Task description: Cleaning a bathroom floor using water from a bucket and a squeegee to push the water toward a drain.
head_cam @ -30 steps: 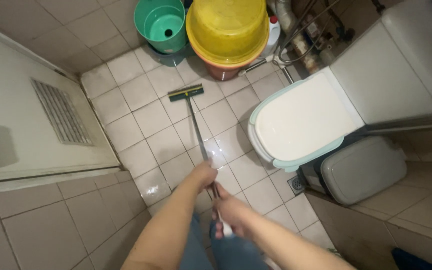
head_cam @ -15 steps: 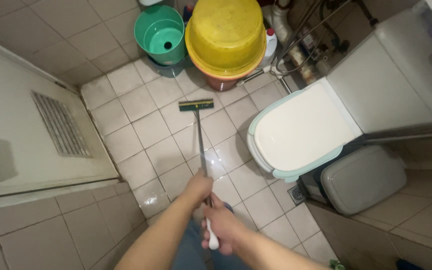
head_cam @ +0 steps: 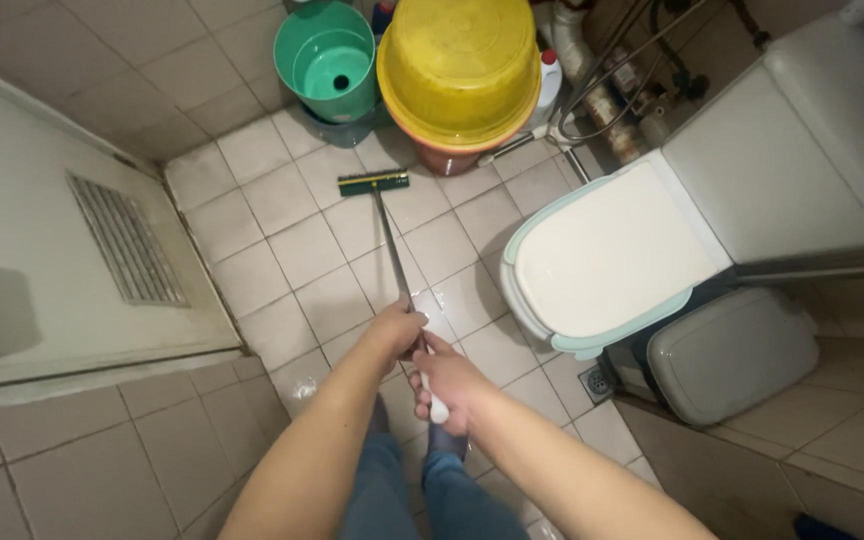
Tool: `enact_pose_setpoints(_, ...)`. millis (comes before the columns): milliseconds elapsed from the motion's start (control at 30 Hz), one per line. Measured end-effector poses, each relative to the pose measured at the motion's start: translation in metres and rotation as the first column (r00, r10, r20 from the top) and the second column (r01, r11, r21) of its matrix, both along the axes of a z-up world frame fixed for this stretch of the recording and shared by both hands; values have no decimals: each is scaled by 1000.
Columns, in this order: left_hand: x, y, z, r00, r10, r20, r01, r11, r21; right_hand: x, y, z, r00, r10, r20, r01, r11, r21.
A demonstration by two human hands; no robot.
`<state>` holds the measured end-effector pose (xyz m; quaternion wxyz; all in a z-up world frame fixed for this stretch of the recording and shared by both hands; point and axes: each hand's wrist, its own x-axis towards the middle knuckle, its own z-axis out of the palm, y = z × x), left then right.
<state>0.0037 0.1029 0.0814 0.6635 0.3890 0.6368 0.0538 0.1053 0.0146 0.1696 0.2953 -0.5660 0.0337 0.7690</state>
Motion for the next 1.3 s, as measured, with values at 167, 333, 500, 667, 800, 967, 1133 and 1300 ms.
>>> enact_pose_setpoints(167,-2,13,-27,989,109,96,-105,994,-42,0,25,-41,999,32,16,-33,996,88)
enact_pose_setpoints(333,-8,7,-43,982,107,153,-100,994,-49,2,8,-48,998,51,21,-54,985,163)
enact_pose_setpoints(500,-7,-13,-22,964,-262,-41,263,964,23,-7,-30,-4,989,58,135,-47,995,-85)
enact_pose_setpoints(667,-1,0,-26,999,26,-35,-24,999,34,-1,15,-73,993,73,93,-75,997,12)
enact_pose_setpoints(800,-8,7,-64,998,-59,10,57,989,138,0,11,-79,999,28,35,-29,999,42)
enact_pose_setpoints(967,-8,-15,-26,940,-337,-54,338,941,3,-7,-48,-9,990,54,127,-42,995,-96)
enact_pose_setpoints(1133,4,-11,-57,977,-212,-32,208,974,-93,-1,-13,-65,994,49,102,-46,998,-30)
enact_pose_setpoints(1300,3,-9,-133,976,-56,-211,126,934,334,-5,-5,-57,978,131,161,-147,985,88)
